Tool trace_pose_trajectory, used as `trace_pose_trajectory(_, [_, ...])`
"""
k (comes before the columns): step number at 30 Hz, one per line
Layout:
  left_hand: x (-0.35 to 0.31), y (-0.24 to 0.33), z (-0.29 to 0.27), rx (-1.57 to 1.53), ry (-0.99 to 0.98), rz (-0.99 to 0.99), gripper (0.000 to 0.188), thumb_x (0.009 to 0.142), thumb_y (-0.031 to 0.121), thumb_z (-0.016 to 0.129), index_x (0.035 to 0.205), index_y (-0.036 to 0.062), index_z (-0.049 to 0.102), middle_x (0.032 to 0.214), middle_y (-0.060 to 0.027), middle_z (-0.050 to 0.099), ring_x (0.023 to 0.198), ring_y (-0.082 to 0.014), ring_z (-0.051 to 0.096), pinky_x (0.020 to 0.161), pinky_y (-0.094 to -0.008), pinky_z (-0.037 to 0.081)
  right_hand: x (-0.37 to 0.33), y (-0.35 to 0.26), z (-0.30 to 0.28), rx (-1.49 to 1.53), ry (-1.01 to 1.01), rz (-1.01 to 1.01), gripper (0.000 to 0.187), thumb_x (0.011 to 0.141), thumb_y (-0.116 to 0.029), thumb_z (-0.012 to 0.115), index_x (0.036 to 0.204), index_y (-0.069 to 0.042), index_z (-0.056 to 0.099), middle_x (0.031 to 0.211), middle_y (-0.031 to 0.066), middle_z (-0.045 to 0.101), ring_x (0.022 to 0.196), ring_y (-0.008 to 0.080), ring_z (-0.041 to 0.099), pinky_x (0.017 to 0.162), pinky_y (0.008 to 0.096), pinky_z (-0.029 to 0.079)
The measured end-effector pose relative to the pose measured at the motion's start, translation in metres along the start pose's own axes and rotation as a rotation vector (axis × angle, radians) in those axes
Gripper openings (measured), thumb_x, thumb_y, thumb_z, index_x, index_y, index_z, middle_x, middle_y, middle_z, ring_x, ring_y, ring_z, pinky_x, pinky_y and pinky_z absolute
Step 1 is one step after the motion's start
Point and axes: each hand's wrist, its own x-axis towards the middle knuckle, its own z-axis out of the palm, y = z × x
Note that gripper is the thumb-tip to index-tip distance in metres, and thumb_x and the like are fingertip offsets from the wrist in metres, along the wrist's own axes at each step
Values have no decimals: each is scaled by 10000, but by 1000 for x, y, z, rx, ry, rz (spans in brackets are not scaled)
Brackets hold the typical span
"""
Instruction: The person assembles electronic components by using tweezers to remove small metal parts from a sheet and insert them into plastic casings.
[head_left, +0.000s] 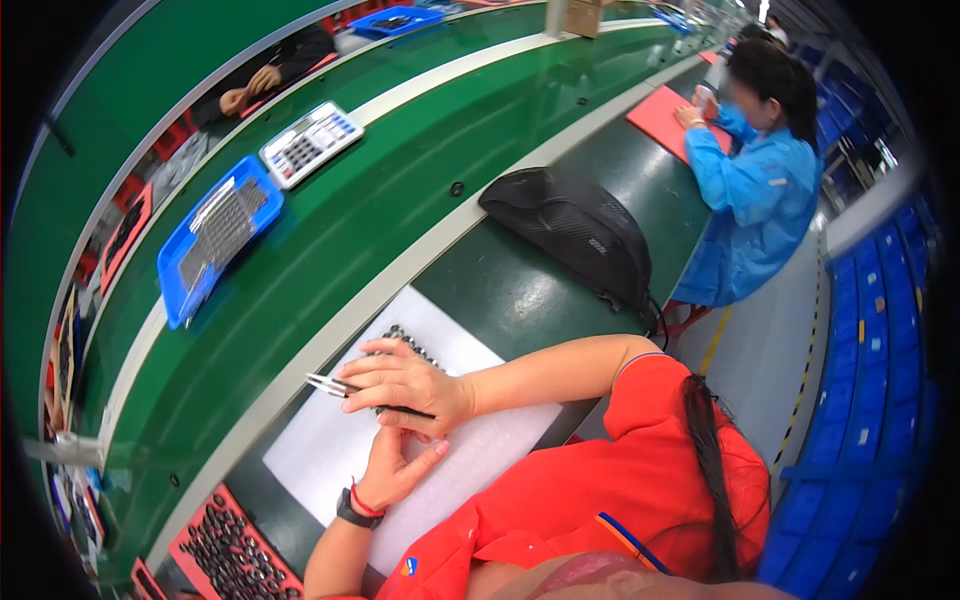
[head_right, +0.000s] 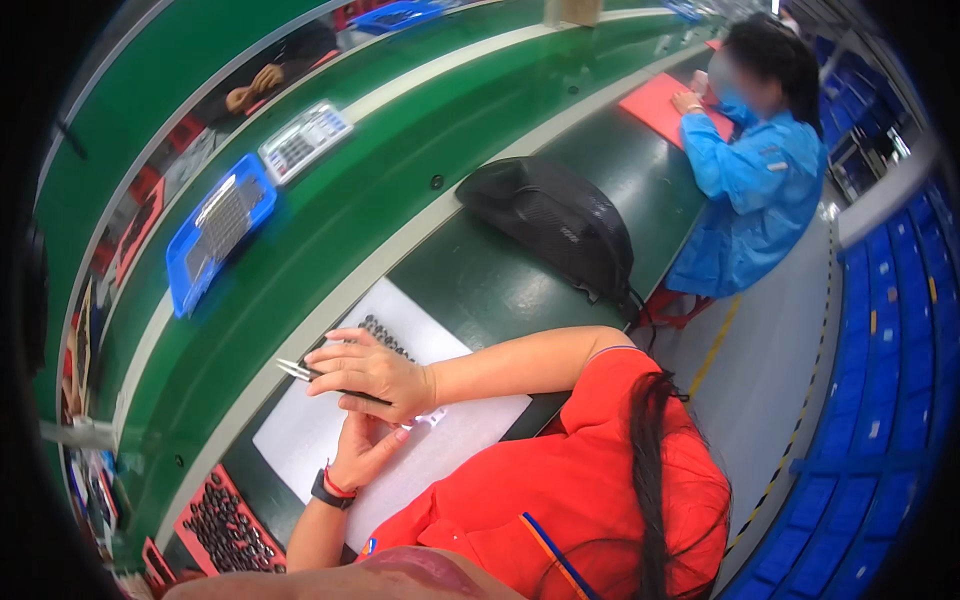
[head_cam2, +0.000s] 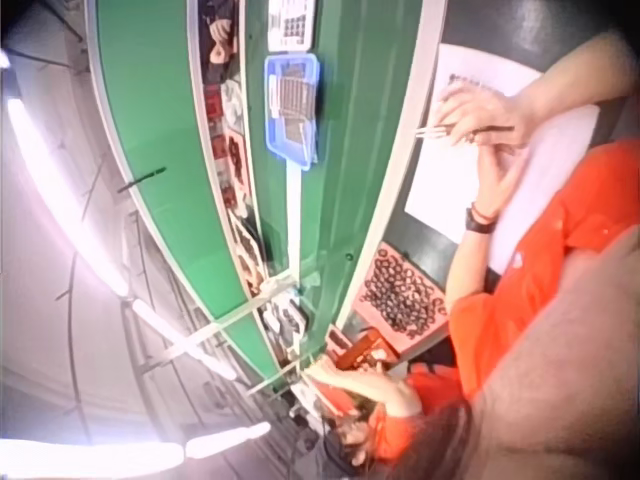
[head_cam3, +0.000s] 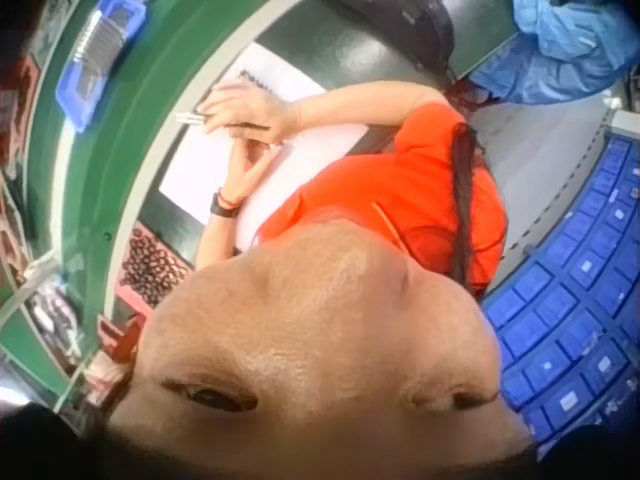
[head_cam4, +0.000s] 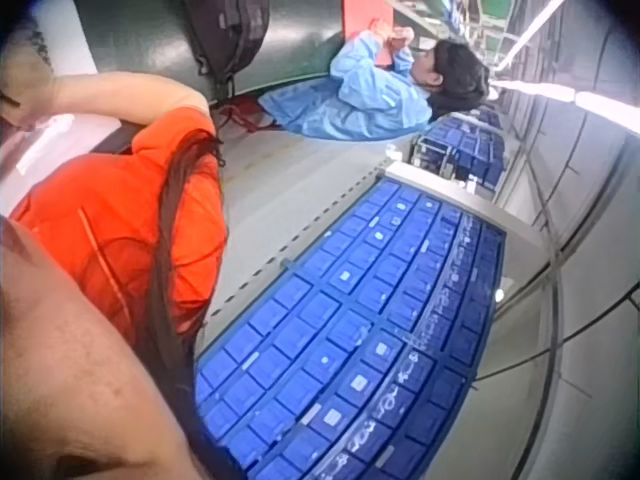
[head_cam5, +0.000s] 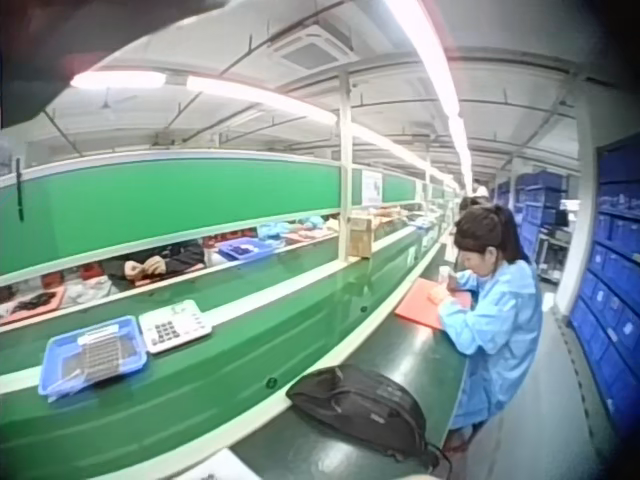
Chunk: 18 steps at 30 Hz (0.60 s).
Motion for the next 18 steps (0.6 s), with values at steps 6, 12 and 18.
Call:
trace_pose_trajectory(6, [1, 4, -7, 143, -36, 74, 591, 780, 195, 752, 1218, -5, 410, 1045, -111, 552, 936, -181, 549, 783, -316, 450, -3, 16, 3, -134, -112, -43, 355, 860, -208, 496, 1186, -76, 547, 1183, 180, 566, 1199, 368, 481, 1048, 534, 205])
trace_pose_trajectory(12, [4, 5, 4, 130, 121, 201, 706, 786, 310, 726, 1287, -10, 346, 947, -123, 573, 808, -232, 586, 714, -329, 481, 4, 12, -7, -178, -75, 0, 340, 952, -241, 402, 1208, -40, 502, 1233, 219, 552, 1231, 373, 454, 1071, 509, 205])
trace_pose_trajectory(18, [4, 1, 2, 56, -42, 113, 759, 790, 282, 718, 1354, 7, 291, 944, -108, 582, 833, -207, 602, 710, -323, 490, 4, 4, -1, -202, -76, -26, 350, 982, -279, 352, 1205, -44, 483, 1237, 223, 559, 1221, 357, 469, 1073, 496, 222])
